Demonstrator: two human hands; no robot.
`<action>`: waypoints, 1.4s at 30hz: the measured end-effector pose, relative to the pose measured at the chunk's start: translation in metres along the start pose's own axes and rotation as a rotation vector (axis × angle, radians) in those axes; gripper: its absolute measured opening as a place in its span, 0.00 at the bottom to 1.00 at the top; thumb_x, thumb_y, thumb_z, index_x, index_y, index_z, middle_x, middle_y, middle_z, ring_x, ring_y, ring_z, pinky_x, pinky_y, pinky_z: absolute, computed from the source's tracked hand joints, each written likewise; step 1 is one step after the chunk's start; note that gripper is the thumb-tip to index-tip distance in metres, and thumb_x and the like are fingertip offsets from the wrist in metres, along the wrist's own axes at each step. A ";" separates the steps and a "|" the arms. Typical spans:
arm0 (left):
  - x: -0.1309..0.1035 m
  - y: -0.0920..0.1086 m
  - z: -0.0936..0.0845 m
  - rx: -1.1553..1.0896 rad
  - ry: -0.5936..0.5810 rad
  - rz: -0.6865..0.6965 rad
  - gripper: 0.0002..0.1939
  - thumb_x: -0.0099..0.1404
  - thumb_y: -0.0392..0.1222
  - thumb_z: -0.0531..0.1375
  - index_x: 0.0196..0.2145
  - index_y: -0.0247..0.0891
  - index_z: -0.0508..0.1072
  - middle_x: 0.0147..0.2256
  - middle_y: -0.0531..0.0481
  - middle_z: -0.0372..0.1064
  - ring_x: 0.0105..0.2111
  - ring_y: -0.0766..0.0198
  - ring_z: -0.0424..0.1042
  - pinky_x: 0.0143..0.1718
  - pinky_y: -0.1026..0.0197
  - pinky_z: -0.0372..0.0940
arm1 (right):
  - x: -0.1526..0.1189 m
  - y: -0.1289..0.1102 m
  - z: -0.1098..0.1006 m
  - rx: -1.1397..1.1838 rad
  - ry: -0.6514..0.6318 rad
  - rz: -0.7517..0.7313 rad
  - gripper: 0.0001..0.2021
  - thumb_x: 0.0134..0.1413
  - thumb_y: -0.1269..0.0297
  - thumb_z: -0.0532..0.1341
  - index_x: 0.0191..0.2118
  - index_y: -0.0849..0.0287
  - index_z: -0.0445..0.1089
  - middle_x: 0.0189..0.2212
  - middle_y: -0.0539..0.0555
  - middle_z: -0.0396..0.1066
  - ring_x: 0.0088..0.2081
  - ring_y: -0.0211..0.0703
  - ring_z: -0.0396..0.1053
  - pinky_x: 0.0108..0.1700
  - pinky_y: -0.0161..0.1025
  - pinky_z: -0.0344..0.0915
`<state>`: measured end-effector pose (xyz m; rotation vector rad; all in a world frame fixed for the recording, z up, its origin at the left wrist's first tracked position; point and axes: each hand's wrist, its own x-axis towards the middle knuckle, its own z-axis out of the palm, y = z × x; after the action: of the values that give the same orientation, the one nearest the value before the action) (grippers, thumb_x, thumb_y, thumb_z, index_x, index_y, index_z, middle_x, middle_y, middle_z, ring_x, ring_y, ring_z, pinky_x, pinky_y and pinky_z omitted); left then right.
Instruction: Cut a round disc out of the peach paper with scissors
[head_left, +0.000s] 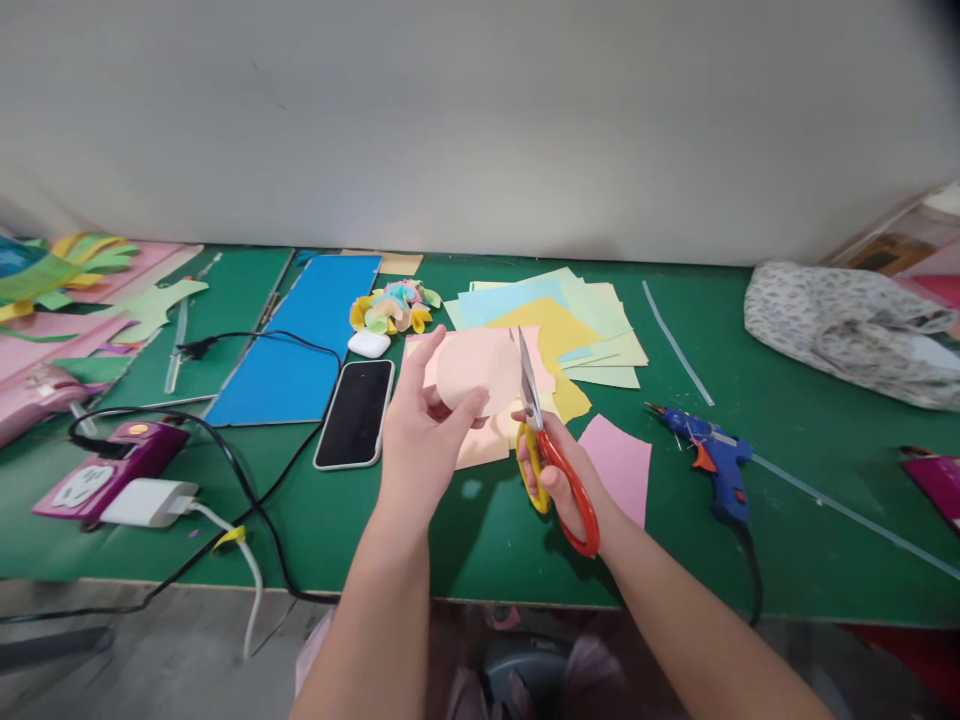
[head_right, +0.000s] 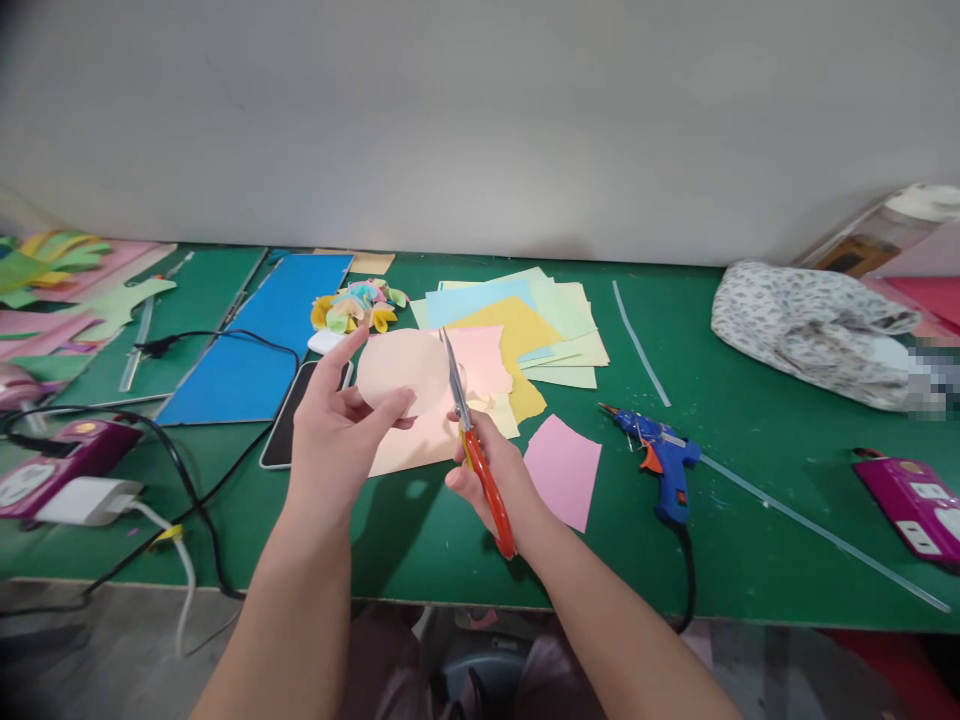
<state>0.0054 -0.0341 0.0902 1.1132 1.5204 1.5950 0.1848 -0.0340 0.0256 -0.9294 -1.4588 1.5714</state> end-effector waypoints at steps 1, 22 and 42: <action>0.000 0.001 0.000 0.004 0.007 0.004 0.40 0.56 0.37 0.73 0.67 0.42 0.72 0.29 0.57 0.80 0.24 0.64 0.78 0.31 0.60 0.81 | 0.000 0.000 0.000 -0.002 -0.003 0.001 0.50 0.45 0.15 0.63 0.60 0.51 0.67 0.38 0.51 0.66 0.29 0.42 0.63 0.31 0.42 0.62; -0.001 -0.003 -0.001 0.015 -0.011 0.008 0.38 0.57 0.38 0.74 0.65 0.44 0.74 0.31 0.55 0.80 0.24 0.63 0.78 0.30 0.60 0.81 | 0.001 -0.007 0.003 0.015 0.022 0.028 0.50 0.42 0.15 0.64 0.58 0.51 0.67 0.36 0.48 0.65 0.28 0.40 0.61 0.30 0.41 0.61; 0.005 -0.004 -0.005 -0.009 0.147 0.075 0.37 0.59 0.42 0.74 0.65 0.40 0.71 0.38 0.49 0.85 0.33 0.61 0.83 0.31 0.63 0.81 | -0.001 -0.013 0.001 -0.056 -0.012 0.062 0.51 0.40 0.13 0.63 0.56 0.53 0.69 0.30 0.46 0.62 0.26 0.40 0.57 0.27 0.39 0.57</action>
<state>-0.0012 -0.0314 0.0868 1.0800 1.5798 1.7668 0.1847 -0.0346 0.0386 -1.0082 -1.5023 1.5903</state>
